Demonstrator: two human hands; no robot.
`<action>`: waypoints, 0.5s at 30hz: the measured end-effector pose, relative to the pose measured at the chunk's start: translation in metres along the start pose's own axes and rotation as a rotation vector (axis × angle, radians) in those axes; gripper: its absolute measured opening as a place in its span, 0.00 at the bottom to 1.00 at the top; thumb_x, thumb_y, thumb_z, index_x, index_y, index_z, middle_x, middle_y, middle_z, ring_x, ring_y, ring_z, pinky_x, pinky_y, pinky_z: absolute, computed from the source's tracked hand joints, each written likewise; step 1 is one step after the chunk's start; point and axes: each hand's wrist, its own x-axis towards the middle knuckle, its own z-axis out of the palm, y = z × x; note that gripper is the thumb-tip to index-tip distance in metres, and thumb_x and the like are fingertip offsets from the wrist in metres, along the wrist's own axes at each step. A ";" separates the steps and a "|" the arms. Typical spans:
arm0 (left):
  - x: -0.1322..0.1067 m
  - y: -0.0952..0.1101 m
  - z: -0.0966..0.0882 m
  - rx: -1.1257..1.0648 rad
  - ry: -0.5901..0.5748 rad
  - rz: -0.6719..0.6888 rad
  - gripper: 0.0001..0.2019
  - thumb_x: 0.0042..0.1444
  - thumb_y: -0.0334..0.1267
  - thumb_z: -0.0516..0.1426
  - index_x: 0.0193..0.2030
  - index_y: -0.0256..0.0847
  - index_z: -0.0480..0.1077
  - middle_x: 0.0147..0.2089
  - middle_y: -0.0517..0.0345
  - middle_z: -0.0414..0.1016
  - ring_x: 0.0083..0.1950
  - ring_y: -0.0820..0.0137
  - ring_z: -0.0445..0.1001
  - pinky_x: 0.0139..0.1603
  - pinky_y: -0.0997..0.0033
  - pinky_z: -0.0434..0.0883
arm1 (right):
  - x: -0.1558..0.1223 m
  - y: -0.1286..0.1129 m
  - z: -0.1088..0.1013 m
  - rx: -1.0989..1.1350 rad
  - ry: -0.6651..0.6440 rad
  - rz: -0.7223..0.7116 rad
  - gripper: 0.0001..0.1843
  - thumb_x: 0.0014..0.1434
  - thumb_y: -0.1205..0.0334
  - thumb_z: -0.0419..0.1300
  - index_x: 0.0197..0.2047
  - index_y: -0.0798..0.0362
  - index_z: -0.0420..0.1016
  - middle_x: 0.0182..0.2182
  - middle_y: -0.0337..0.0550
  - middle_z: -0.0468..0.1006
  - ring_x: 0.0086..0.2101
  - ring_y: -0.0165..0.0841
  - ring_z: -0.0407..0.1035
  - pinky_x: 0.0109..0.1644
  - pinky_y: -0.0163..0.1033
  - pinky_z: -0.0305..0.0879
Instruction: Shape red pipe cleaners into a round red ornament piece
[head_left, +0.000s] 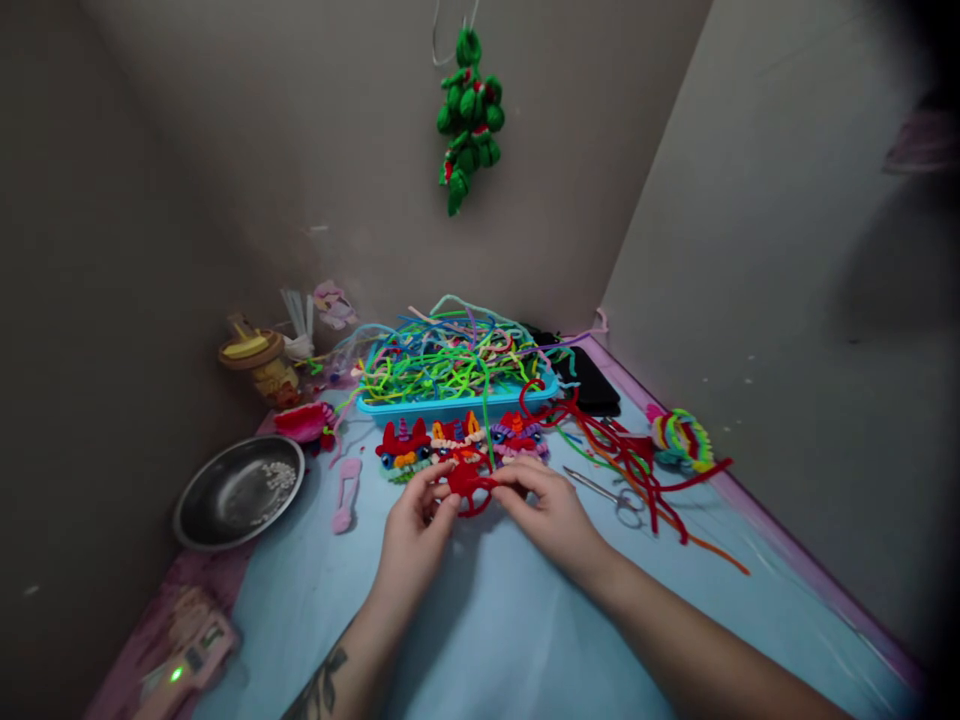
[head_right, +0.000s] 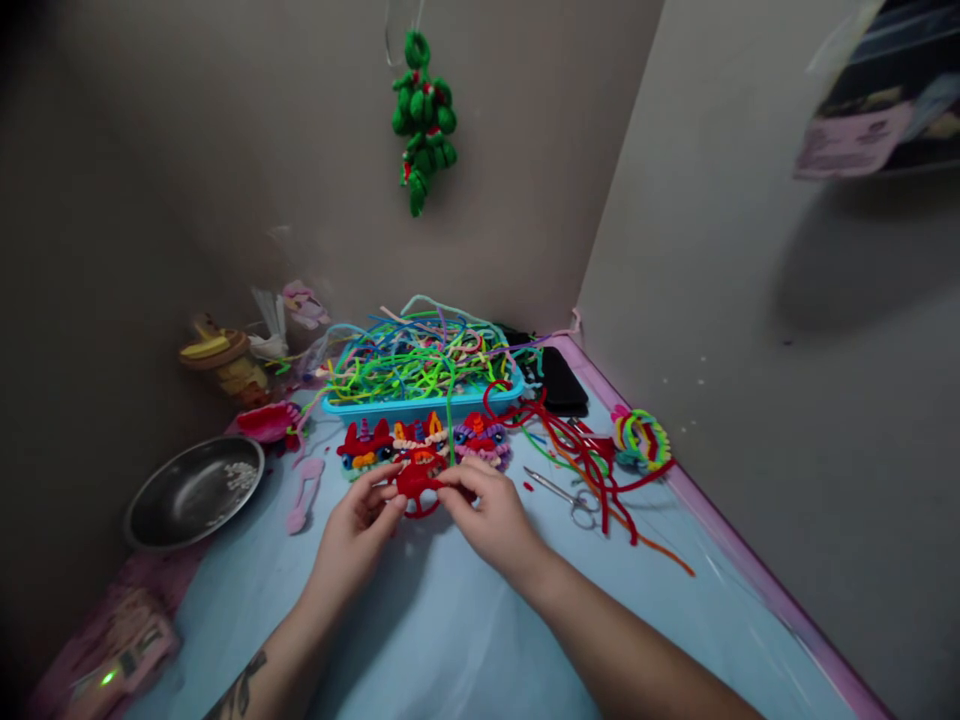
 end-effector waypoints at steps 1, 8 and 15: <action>0.001 -0.001 0.000 -0.008 0.013 0.001 0.20 0.49 0.40 0.59 0.49 0.37 0.66 0.34 0.54 0.75 0.33 0.70 0.71 0.32 0.74 0.65 | -0.001 0.000 0.000 -0.017 -0.028 -0.022 0.09 0.56 0.67 0.55 0.37 0.51 0.76 0.30 0.41 0.74 0.33 0.32 0.68 0.36 0.35 0.64; 0.003 -0.004 -0.002 -0.063 0.071 -0.002 0.20 0.48 0.40 0.59 0.47 0.36 0.67 0.32 0.56 0.74 0.29 0.73 0.68 0.29 0.76 0.63 | -0.003 -0.001 -0.002 -0.119 -0.034 -0.078 0.11 0.54 0.71 0.55 0.37 0.51 0.75 0.28 0.40 0.74 0.30 0.31 0.68 0.34 0.34 0.62; 0.004 -0.008 -0.001 -0.137 0.052 -0.058 0.22 0.47 0.41 0.61 0.49 0.37 0.65 0.29 0.60 0.72 0.26 0.76 0.65 0.25 0.79 0.59 | -0.004 0.000 0.005 -0.081 -0.014 -0.050 0.10 0.52 0.72 0.55 0.34 0.52 0.75 0.27 0.40 0.73 0.29 0.30 0.67 0.34 0.33 0.62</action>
